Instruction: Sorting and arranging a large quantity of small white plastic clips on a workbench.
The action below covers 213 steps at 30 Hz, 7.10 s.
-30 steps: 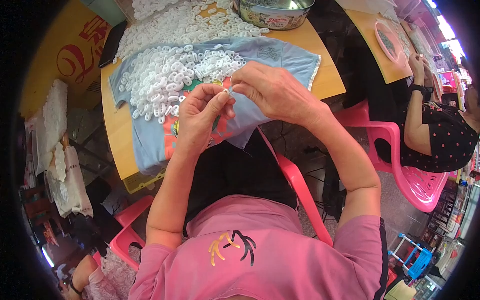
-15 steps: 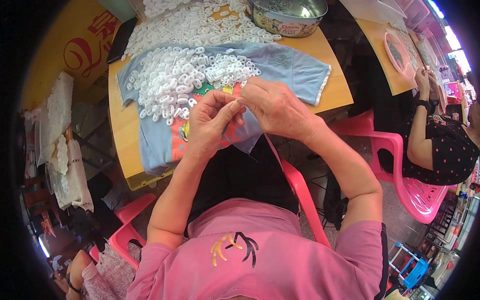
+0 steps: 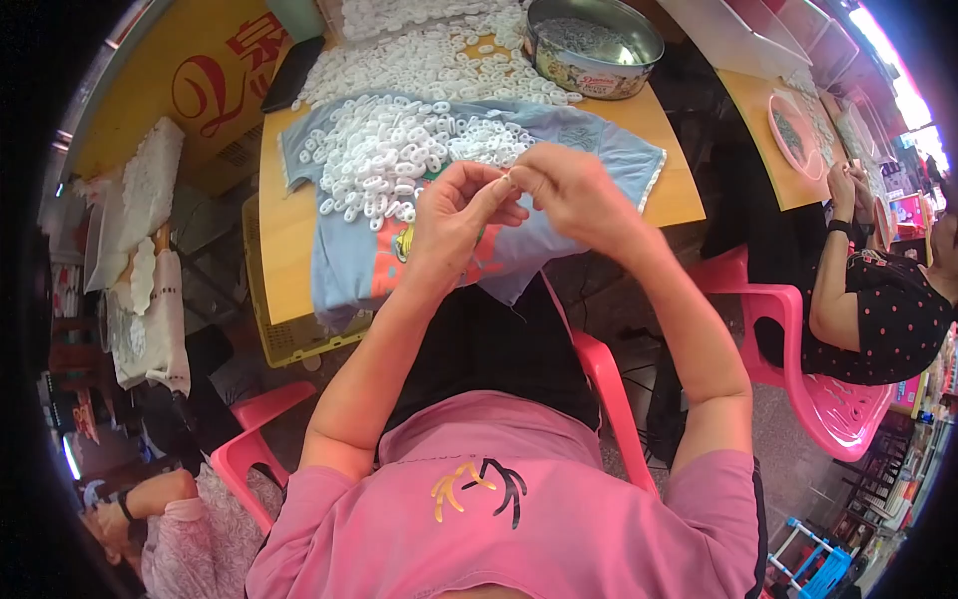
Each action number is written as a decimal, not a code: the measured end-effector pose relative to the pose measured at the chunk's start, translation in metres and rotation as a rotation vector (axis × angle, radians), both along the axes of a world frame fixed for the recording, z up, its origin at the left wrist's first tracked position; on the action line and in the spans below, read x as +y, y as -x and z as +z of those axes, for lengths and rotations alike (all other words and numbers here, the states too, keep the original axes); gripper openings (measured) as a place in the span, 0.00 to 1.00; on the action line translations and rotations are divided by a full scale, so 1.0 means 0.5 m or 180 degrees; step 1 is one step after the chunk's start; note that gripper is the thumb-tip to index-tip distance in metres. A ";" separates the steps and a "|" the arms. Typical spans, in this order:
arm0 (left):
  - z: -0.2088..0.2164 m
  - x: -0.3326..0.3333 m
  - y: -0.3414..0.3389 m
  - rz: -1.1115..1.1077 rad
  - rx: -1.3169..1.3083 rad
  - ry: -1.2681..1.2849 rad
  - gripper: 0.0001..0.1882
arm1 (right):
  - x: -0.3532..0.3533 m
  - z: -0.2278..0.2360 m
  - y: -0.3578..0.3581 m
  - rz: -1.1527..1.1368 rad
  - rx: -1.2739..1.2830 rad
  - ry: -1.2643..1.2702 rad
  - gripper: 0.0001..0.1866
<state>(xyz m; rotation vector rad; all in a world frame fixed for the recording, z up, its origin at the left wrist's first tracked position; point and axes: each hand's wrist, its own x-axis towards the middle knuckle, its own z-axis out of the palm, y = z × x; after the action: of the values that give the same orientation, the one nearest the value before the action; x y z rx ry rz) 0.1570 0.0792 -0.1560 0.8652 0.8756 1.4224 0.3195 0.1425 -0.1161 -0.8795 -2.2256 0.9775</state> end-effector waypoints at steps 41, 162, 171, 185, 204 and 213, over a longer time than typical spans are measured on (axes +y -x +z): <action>0.034 -0.151 0.046 0.0833 -0.0200 -0.0365 0.06 | -0.134 -0.014 0.116 -0.0418 0.2005 0.1790 0.09; -0.055 -0.256 0.453 0.2933 0.3349 0.0550 0.28 | -0.020 -0.057 -0.006 -0.1132 -0.1122 -0.1341 0.08; 0.037 -0.159 0.178 0.1580 0.2984 -0.1153 0.17 | -0.025 -0.059 0.007 -0.1111 -0.0978 -0.1204 0.07; 0.026 -0.044 -0.005 0.0201 0.1112 -0.0169 0.08 | -0.038 -0.014 -0.024 -0.0825 0.0929 0.1795 0.12; 0.008 -0.035 -0.007 -0.0684 0.1923 -0.0362 0.05 | -0.044 -0.034 -0.102 -0.0944 0.0196 -0.0319 0.06; -0.011 -0.029 0.005 -0.0741 0.0760 0.0000 0.06 | 0.035 -0.043 -0.098 -0.0680 -0.0831 -0.1480 0.05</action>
<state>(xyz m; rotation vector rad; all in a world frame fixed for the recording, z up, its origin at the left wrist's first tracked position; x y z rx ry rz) 0.1545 0.0645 -0.1614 1.1154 0.9194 1.1325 0.3685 0.1598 -0.1374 -1.0367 -2.3663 0.2367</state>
